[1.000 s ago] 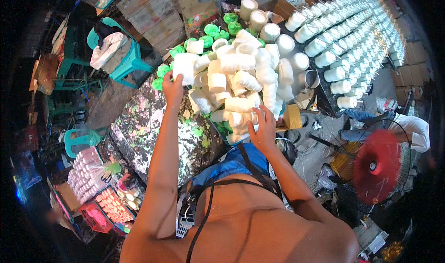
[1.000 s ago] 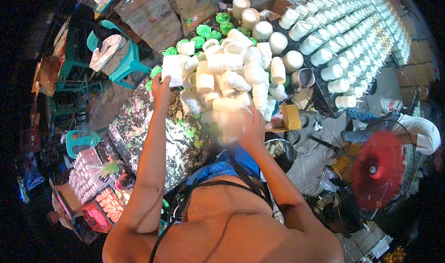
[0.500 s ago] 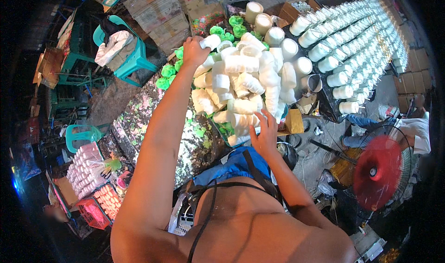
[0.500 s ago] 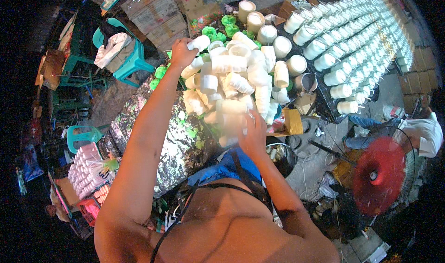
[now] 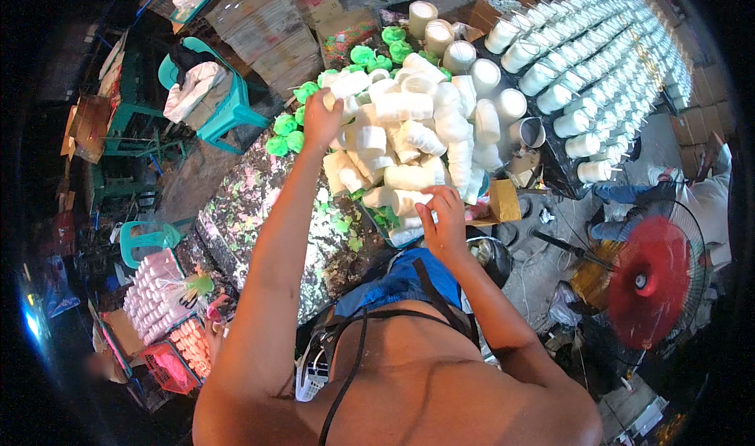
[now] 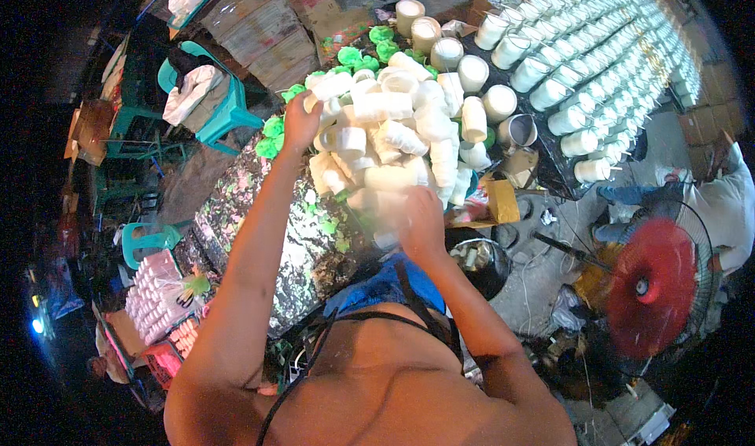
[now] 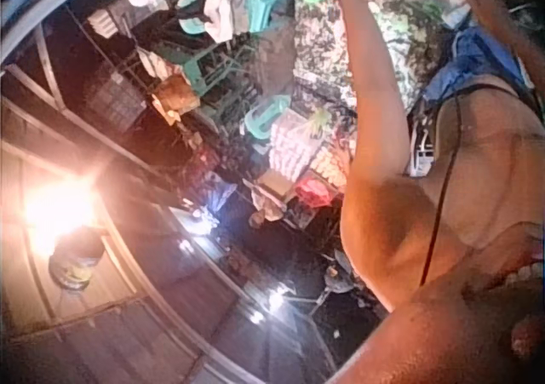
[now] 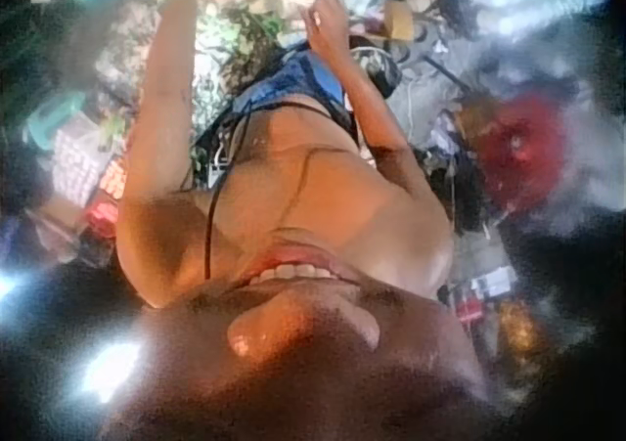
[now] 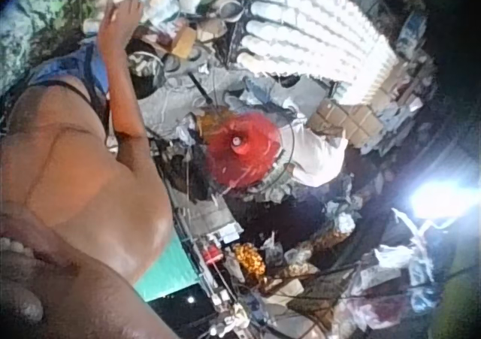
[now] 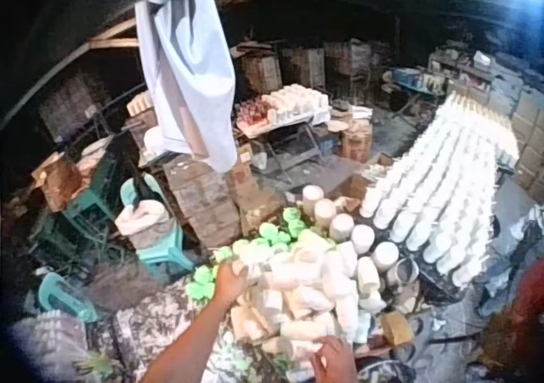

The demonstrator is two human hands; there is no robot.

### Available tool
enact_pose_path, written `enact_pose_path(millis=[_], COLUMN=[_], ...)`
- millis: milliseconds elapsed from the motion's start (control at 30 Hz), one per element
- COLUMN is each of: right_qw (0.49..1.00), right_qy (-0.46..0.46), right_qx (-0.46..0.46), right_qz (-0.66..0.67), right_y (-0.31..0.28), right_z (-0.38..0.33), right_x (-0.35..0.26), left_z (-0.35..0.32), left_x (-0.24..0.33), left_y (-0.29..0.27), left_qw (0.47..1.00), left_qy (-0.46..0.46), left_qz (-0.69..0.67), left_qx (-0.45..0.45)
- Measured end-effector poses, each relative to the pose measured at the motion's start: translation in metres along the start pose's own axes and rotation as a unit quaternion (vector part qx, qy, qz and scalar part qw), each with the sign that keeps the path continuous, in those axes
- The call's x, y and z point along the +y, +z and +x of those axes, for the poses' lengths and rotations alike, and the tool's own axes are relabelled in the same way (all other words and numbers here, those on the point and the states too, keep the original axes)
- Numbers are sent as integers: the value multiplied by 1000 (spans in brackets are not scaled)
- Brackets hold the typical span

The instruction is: The person assembles small white cylindrical items with green plastic leaves on a cluttered workbench. They repeatedly pick up the components, attach the leaves to the cylinders, and place the finished units into a pile. The person also scrapes debris from the workbench surface using a scraper.

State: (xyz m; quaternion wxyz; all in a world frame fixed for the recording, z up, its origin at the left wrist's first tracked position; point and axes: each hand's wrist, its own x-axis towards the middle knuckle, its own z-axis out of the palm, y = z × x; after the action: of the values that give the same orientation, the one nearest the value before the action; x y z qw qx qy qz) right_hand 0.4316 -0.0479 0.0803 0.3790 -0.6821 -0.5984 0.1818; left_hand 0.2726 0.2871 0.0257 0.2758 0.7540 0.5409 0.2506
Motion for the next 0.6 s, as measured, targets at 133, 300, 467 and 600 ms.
enact_pose_path(millis=[133, 300, 467, 600], right_qw=[985, 824, 833, 943], right_qy=[68, 201, 22, 34], right_qx=[-50, -35, -64, -198], right_qz=[152, 529, 549, 267], right_y=[20, 72, 83, 129], right_z=[25, 49, 42, 54], right_x=[-19, -105, -187, -166], left_z=[-123, -242, -270, -364], left_x=[96, 121, -21, -136], left_y=[-46, -70, -41, -62], left_qw=[919, 949, 935, 928], left_qy=[-76, -43, -230, -264], left_qz=[-370, -299, -263, -185], left_qx=[-111, -85, 64, 187])
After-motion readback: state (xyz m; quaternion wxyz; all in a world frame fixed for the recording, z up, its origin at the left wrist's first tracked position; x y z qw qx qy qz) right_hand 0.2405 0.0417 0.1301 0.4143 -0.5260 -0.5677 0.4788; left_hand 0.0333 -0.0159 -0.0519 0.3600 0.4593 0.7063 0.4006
